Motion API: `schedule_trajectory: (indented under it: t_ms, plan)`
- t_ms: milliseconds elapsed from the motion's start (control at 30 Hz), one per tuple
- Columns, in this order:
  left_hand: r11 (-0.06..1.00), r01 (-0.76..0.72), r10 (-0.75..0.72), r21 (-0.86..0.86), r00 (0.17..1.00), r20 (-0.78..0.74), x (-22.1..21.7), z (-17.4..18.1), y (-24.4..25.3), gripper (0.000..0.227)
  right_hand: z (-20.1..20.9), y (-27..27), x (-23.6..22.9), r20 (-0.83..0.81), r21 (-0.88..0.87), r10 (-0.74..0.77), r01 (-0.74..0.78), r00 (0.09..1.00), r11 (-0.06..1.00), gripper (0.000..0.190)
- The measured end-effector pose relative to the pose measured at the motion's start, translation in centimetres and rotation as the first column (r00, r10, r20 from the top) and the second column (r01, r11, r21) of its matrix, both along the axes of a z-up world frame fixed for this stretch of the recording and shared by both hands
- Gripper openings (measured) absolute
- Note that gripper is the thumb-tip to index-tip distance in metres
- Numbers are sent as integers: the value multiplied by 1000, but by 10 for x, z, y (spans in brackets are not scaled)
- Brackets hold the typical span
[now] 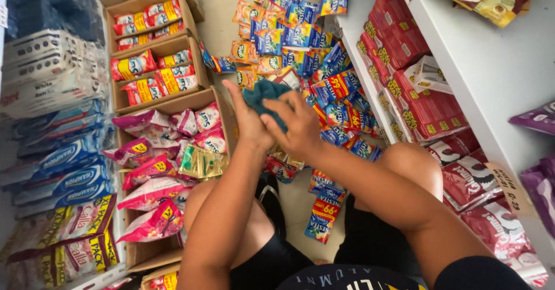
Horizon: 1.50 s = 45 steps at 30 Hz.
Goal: Cleaning and organizing small product packets on a lower shelf in a grocery store using a cloth
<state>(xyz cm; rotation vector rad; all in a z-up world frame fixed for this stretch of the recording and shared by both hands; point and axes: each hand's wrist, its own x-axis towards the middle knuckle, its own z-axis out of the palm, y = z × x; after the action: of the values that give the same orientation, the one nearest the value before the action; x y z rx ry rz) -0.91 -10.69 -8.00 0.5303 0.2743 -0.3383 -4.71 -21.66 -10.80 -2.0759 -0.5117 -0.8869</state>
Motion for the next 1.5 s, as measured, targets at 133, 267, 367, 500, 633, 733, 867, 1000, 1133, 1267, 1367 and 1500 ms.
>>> schedule_trajectory:
  t_ms: [133, 267, 367, 500, 633, 733, 867, 1000, 1133, 1267, 1367, 1500]
  plan:
    - [989, 123, -129, 77, 987, 92, -9, 36, -5, 99, -31, -39, 48, 165, -129, -142, 164, 976, 978, 24]
    - [996, 81, -82, 36, 996, 31, 8, -21, 2, 97, -42, -83, 76, -325, 114, -219, 268, 920, 957, 24]
    - [996, 86, -86, 10, 996, -1, 14, -23, 3, 77, -10, -103, 73, -617, 570, 81, 373, 783, 732, 17]
    - [999, 36, -36, 21, 999, -33, 26, -37, 3, 61, 23, -137, 74, -607, 779, 487, 592, 628, 207, 22]
    - [999, -3, 5, 33, 998, -55, 31, -48, 0, 56, 11, -154, 52, -678, 733, 502, 537, 536, 417, 29]
    - [999, 20, -19, 46, 1000, -23, 19, -35, -11, 55, 29, -126, 34, -396, 913, 871, 224, 291, 340, 55]
    - [977, 148, -156, 153, 987, 43, 3, -35, -20, 56, -33, -126, 60, -640, 748, 702, 459, 312, 479, 52]
    - [861, 367, -467, 352, 845, 261, -6, -9, -23, 75, 3, -139, 60, -669, 728, 639, 505, 380, 463, 39]
    - [757, 426, -618, 496, 714, 329, -15, -52, -25, 92, 21, -160, 59, -623, 780, 621, 441, 476, 444, 34]
    - [548, 582, -700, 601, 712, -52, 1, -88, -40, 71, 60, -155, 34, -502, 858, 619, 258, 603, 445, 34]
    - [776, 508, -477, 374, 861, -180, 27, -94, -33, 46, 69, -153, 21, -415, 874, 772, -23, 482, 485, 29]
    - [937, 342, -322, -73, 924, 205, 58, -73, -1, 45, 50, -156, 16, -601, 770, 723, 5, 340, 638, 72]
